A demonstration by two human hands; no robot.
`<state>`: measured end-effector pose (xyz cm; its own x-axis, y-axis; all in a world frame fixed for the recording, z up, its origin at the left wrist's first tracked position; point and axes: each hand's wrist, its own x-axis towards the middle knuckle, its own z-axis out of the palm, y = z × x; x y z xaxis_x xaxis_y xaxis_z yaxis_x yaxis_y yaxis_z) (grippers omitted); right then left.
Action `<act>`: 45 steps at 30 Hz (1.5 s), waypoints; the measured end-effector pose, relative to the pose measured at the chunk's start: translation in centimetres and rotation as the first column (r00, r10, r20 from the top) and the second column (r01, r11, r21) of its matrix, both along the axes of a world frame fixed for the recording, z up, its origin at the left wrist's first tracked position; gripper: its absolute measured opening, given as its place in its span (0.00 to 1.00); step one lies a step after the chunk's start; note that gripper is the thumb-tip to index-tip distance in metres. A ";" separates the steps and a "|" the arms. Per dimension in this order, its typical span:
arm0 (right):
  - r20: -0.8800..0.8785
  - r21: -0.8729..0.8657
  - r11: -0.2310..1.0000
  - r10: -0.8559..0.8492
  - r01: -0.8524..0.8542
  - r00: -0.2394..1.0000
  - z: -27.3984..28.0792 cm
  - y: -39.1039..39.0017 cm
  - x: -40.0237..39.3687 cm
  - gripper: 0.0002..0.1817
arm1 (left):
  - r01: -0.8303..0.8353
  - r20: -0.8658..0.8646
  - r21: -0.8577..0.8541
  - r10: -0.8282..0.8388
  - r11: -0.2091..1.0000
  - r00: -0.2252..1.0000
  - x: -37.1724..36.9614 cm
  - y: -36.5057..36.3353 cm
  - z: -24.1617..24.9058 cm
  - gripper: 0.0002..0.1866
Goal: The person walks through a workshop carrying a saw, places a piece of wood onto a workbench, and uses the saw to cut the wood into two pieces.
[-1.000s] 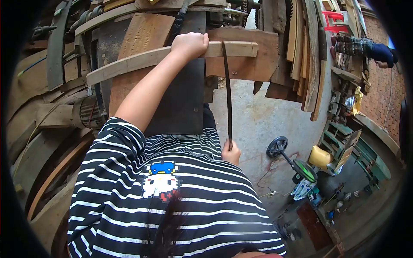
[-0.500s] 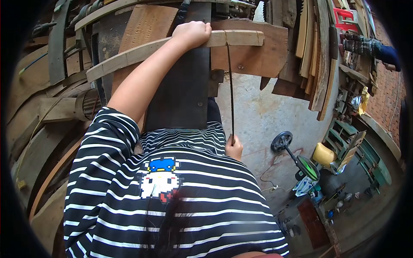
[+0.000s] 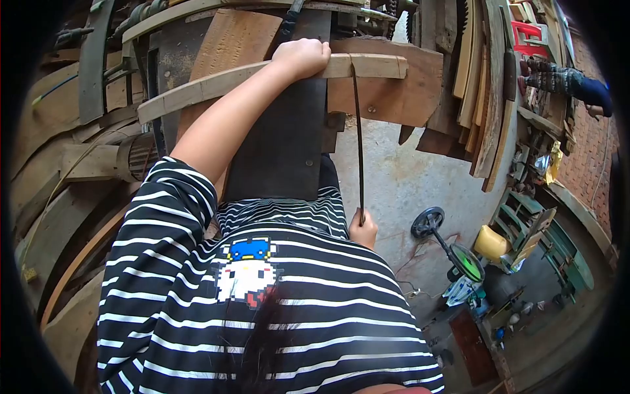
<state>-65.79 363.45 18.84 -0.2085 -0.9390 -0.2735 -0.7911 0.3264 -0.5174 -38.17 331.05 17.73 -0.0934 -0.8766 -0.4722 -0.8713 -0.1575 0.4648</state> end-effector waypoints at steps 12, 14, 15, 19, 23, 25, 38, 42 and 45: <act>0.051 -0.131 0.990 0.061 -0.053 0.997 -3.5 -4.9 2.4 0.10 | -0.017 -0.052 0.048 0.019 0.999 0.998 0.4 -0.6 -0.1 0.29; -0.009 -0.108 0.993 0.035 -0.036 0.999 -3.1 -0.8 0.8 0.07 | 0.000 -0.067 0.058 0.004 0.998 0.998 0.4 -0.6 -0.3 0.29; 0.018 -0.097 0.995 0.034 -0.032 0.999 -3.3 -1.0 0.6 0.08 | 0.001 -0.069 0.058 0.003 0.998 0.998 0.6 -0.7 -0.4 0.29; 0.115 -0.136 0.988 0.090 -0.074 0.989 -3.3 -10.2 4.3 0.10 | 0.017 -0.082 0.046 -0.013 0.999 0.997 0.5 -0.8 -0.5 0.29; 0.147 -0.168 0.982 0.110 -0.085 0.983 -1.4 -15.5 7.0 0.10 | 0.008 -0.104 0.045 -0.003 0.999 0.995 0.6 -0.8 -0.8 0.29; 0.134 -0.115 0.991 0.083 -0.067 0.987 -3.1 -10.7 5.1 0.11 | 0.008 -0.097 0.055 -0.003 0.998 0.995 0.6 -0.7 -1.1 0.29; 0.135 0.061 0.998 -0.039 0.031 0.990 -3.8 -0.8 1.7 0.08 | 0.049 -0.079 -0.001 -0.049 0.999 0.996 0.6 -0.6 -1.2 0.28; 0.157 0.050 0.996 -0.077 0.070 0.985 -1.6 0.0 2.1 0.06 | 0.020 0.032 -0.073 -0.018 0.997 0.999 0.1 -0.1 -0.7 0.28; 0.172 -0.084 0.993 -0.070 0.086 0.983 -0.5 0.5 2.2 0.08 | 0.009 0.057 -0.121 -0.002 0.993 0.998 0.1 0.2 -0.9 0.28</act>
